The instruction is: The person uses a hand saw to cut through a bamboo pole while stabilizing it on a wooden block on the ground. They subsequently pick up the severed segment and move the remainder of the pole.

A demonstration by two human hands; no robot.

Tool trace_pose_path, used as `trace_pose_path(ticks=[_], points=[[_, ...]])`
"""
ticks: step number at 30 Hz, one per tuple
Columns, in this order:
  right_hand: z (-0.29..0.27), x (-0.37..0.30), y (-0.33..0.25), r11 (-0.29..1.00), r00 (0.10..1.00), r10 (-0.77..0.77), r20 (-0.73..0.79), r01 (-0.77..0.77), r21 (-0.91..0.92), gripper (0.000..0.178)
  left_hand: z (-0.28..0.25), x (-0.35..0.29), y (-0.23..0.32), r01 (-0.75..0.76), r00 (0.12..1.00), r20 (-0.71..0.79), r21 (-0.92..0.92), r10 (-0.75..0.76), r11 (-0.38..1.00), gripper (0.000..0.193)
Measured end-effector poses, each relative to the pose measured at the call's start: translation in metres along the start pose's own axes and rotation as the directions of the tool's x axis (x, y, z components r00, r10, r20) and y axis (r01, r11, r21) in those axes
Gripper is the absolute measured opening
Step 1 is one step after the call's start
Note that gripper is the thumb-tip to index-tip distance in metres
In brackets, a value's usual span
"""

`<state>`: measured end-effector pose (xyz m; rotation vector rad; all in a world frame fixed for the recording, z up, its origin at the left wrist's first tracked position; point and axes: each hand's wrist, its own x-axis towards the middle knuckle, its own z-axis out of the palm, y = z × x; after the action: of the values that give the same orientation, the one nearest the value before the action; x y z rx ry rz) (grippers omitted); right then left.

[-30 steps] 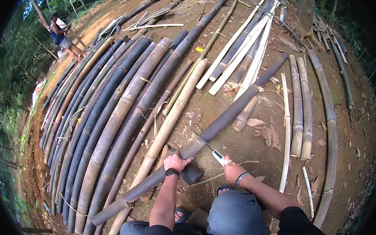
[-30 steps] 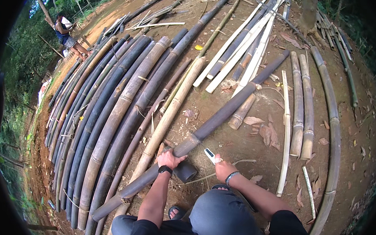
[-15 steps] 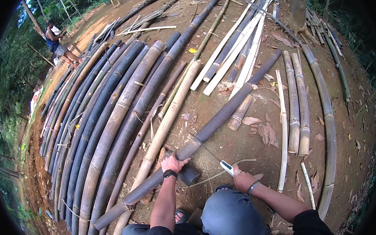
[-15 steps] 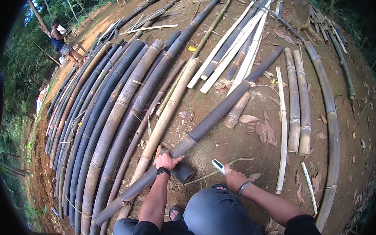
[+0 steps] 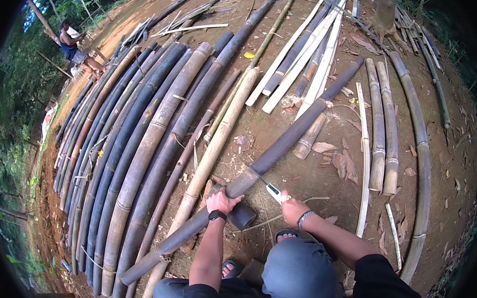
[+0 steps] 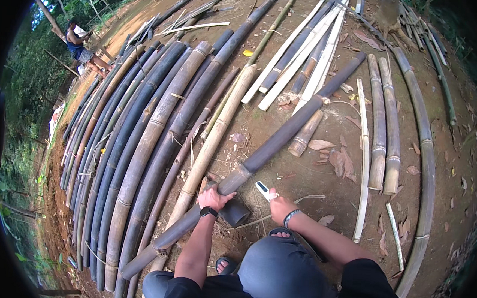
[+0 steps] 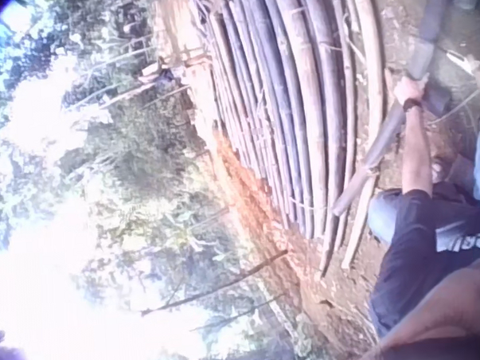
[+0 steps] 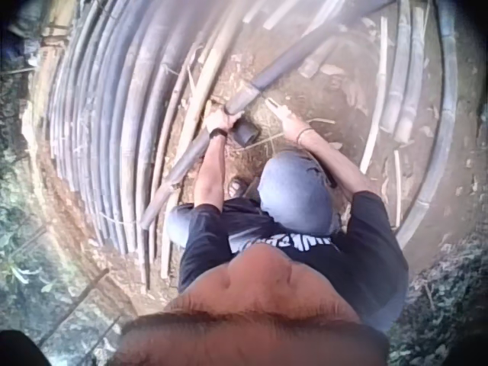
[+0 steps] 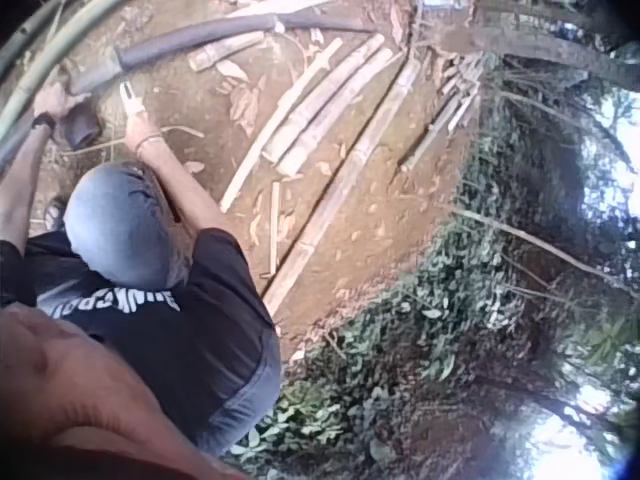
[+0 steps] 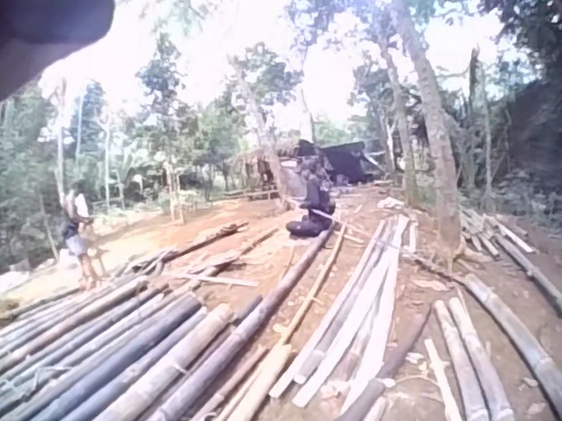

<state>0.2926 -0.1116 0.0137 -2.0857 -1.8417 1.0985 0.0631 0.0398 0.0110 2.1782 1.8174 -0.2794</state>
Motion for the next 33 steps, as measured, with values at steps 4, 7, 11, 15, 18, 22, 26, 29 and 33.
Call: trace_pose_path(ticks=[4,7,11,15,18,22,26,29,33], points=[[-0.025,-0.080,-0.003,0.997,0.994,0.081,0.068,-0.081,0.005,0.053,0.011,-0.001,-0.024,0.028,0.998,-0.054,0.016,-0.027,0.999,0.076],[-0.006,-0.011,0.017,0.997,0.997,0.072,-0.015,-0.072,0.005,0.052,0.011,0.005,0.006,-0.019,1.000,0.002,-0.003,0.019,1.000,0.074],[-0.014,-0.021,-0.013,0.998,0.998,0.055,0.040,-0.054,-0.021,0.046,0.020,0.002,-0.016,-0.012,0.999,-0.043,-0.019,0.011,1.000,0.074],[-0.013,-0.059,-0.002,0.996,0.997,0.075,0.020,-0.074,-0.050,0.046,0.022,0.007,-0.026,0.004,0.995,-0.096,0.013,-0.002,1.000,0.077],[0.006,-0.010,0.015,0.992,0.993,0.105,0.049,-0.101,-0.075,0.052,0.024,0.007,-0.002,-0.072,0.994,-0.080,-0.036,0.069,0.997,0.075],[0.002,-0.033,-0.007,0.996,0.994,0.088,0.057,-0.088,-0.010,0.053,0.014,0.012,-0.016,-0.020,0.998,-0.054,-0.012,0.019,1.000,0.073],[0.006,-0.059,0.004,0.989,0.989,0.143,0.050,-0.145,0.034,0.048,0.002,0.014,-0.015,-0.010,0.999,-0.047,0.007,0.010,1.000,0.075],[0.021,0.007,0.012,0.999,0.997,0.048,-0.067,-0.049,-0.004,0.048,0.012,0.008,-0.004,-0.056,0.998,-0.034,-0.015,0.055,0.998,0.075],[0.008,-0.058,-0.009,0.994,0.994,0.104,0.037,-0.106,0.040,0.041,0.013,0.006,-0.027,0.008,0.999,-0.040,0.030,-0.007,1.000,0.074]])
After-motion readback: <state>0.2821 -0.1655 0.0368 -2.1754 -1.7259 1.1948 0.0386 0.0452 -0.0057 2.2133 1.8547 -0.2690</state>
